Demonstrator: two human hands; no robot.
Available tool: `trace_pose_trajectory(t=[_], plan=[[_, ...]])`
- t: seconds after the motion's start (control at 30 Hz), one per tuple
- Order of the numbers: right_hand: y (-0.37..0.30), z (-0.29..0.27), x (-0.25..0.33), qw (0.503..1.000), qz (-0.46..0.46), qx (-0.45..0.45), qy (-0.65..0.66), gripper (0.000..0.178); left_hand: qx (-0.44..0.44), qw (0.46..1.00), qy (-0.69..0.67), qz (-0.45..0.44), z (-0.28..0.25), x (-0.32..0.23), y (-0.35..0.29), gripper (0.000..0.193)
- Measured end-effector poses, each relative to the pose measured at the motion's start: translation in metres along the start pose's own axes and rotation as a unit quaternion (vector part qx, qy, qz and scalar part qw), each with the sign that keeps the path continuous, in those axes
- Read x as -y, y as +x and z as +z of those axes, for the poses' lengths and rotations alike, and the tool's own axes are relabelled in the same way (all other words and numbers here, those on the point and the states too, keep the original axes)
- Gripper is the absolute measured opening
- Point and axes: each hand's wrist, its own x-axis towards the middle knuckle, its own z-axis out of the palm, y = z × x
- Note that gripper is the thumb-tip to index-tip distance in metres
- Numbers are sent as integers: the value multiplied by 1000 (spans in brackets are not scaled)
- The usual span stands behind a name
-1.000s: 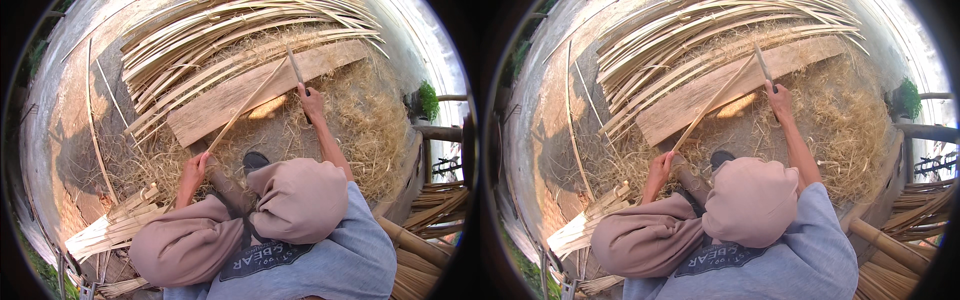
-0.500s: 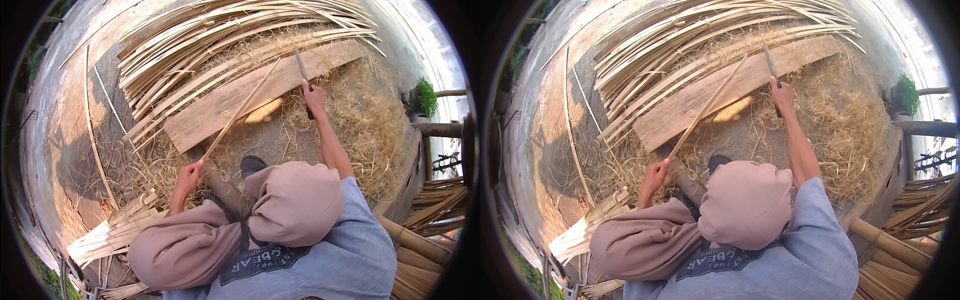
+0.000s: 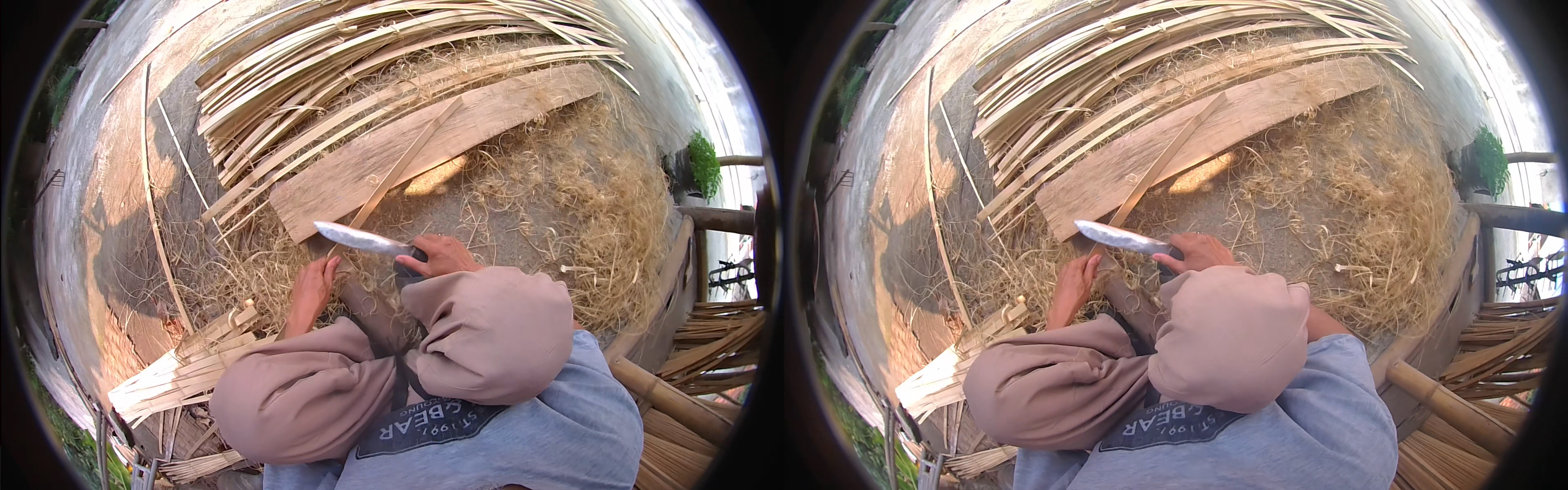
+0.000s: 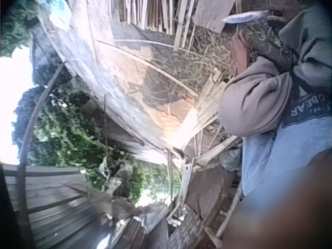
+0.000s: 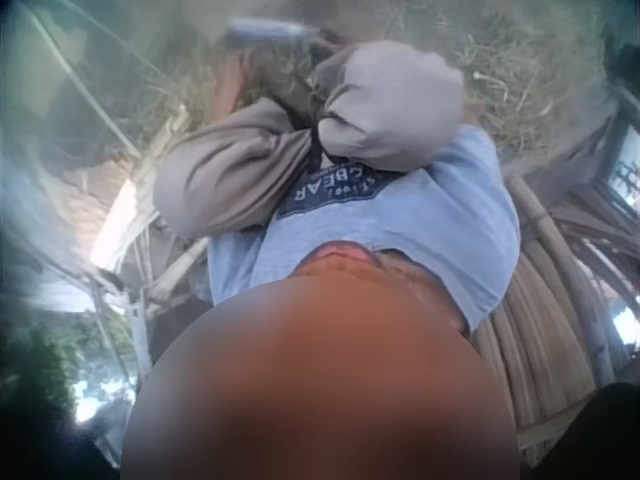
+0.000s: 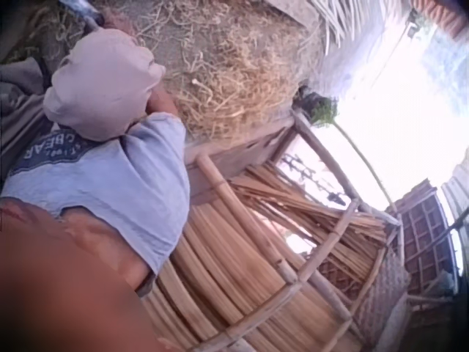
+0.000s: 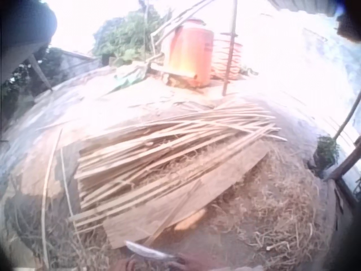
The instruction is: The person sits on the ground and uses a knife to split long bamboo strips into thinner pieces. They repeatedly position the bamboo on a wooden board and strike it with the knife to separate the layers.
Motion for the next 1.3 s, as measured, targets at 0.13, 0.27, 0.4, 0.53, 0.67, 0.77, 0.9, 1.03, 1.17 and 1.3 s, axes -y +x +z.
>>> trace_pose_trajectory(t=[0.13,0.27,0.4,0.53,0.67,0.77,0.9,1.03,1.17,1.3], plan=[[36,-13,-25,998,59,7,20,57,-7,1000,-18,-17,-3,8,-4,45],[88,-116,-159,920,269,-285,23,68,67,997,-19,-24,-6,-13,15,48],[80,-102,-84,971,213,-92,55,65,131,981,-97,-103,-21,2,11,48],[27,-43,-53,998,24,-40,-36,61,219,950,-173,-139,-16,28,25,53],[68,-92,-108,954,252,-160,38,58,232,939,-194,-163,-30,14,23,55],[69,-76,-87,977,146,-158,-13,58,238,933,-208,-170,-28,21,23,56],[50,-58,-103,988,86,-100,-76,62,261,917,-237,-185,-24,33,16,56],[65,-126,-161,920,309,-231,64,65,206,962,-130,-123,-28,24,11,51],[33,-88,-67,992,116,-51,3,61,17,999,18,-35,-6,6,-21,38],[11,-66,-51,998,-24,-36,-55,58,4,994,93,-48,0,3,-24,36]])
